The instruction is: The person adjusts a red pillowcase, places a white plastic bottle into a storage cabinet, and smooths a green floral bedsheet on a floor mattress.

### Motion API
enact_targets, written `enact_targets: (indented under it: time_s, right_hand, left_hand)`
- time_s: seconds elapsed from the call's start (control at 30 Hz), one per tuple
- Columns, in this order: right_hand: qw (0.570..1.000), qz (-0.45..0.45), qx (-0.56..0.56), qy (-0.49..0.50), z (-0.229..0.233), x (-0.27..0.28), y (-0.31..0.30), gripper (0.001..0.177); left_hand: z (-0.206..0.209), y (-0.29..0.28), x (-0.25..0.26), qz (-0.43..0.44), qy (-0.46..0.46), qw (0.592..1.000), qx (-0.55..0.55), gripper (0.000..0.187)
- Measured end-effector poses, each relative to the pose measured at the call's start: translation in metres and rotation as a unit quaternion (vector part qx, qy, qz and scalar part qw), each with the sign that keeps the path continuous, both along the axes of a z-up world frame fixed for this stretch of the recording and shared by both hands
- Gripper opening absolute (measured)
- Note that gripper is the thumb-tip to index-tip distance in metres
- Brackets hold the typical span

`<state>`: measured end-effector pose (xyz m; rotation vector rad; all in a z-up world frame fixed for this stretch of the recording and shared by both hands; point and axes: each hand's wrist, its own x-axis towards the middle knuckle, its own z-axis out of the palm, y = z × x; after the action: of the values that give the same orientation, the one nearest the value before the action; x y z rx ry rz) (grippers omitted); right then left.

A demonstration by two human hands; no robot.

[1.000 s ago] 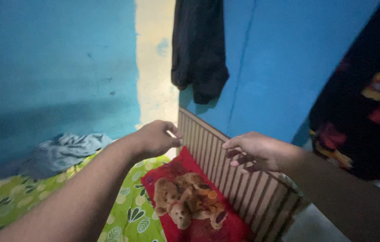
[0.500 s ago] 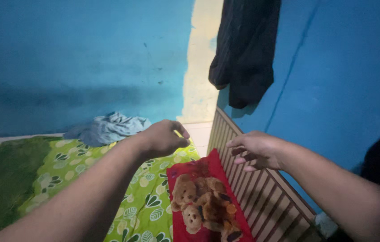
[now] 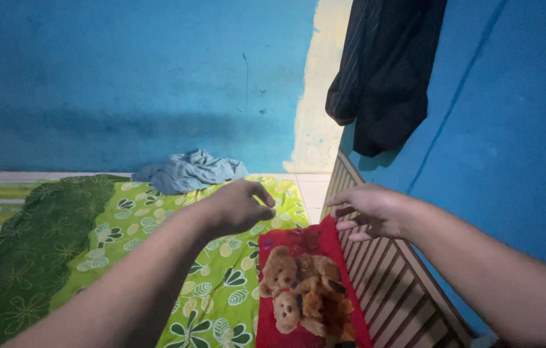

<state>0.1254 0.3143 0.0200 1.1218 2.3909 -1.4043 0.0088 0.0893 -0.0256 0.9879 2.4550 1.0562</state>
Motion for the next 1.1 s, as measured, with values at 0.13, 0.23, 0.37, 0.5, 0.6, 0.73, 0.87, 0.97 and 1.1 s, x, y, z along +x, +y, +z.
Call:
enact_targets:
  time_s: [0.13, 0.23, 0.37, 0.5, 0.6, 0.73, 0.87, 0.97, 1.1]
  right_hand:
    - [1.000, -0.006, -0.022, -0.003, -0.007, -0.013, 0.009, 0.026]
    - [0.999, -0.003, -0.032, -0.004, -0.014, -0.026, 0.022, 0.027]
    - [0.999, -0.018, -0.035, -0.014, -0.024, -0.055, 0.040, 0.032]
    - [0.998, -0.046, -0.027, -0.020, -0.029, -0.091, 0.056, 0.029]
    - [0.997, -0.061, -0.048, -0.002, -0.034, -0.123, 0.067, 0.030]
    - [0.995, -0.089, -0.038, -0.001, -0.037, -0.164, 0.079, 0.027]
    - [0.994, -0.109, -0.028, 0.008, -0.030, -0.196, 0.092, 0.027]
    - [0.993, -0.113, -0.030, 0.016, -0.027, -0.213, 0.103, 0.028]
    - [0.992, -0.106, -0.054, 0.042, -0.025, -0.227, 0.103, 0.027]
  left_hand:
    - [0.000, 0.006, -0.013, -0.002, -0.010, 1.000, 0.009, 0.032]
    - [-0.001, 0.018, -0.028, -0.005, -0.017, 1.000, 0.001, 0.031]
    - [-0.006, 0.039, -0.066, -0.022, -0.020, 1.000, 0.001, 0.029]
    - [-0.006, 0.062, -0.123, -0.043, 0.004, 0.999, -0.001, 0.030]
    - [-0.007, 0.081, -0.163, -0.061, -0.005, 0.998, 0.005, 0.030]
    - [-0.005, 0.102, -0.209, -0.091, 0.013, 0.996, -0.009, 0.030]
    - [0.011, 0.117, -0.250, -0.123, -0.006, 0.992, 0.012, 0.029]
    - [0.019, 0.129, -0.272, -0.126, -0.012, 0.992, 0.002, 0.030]
    - [0.018, 0.136, -0.290, -0.147, -0.027, 0.989, 0.007, 0.031]
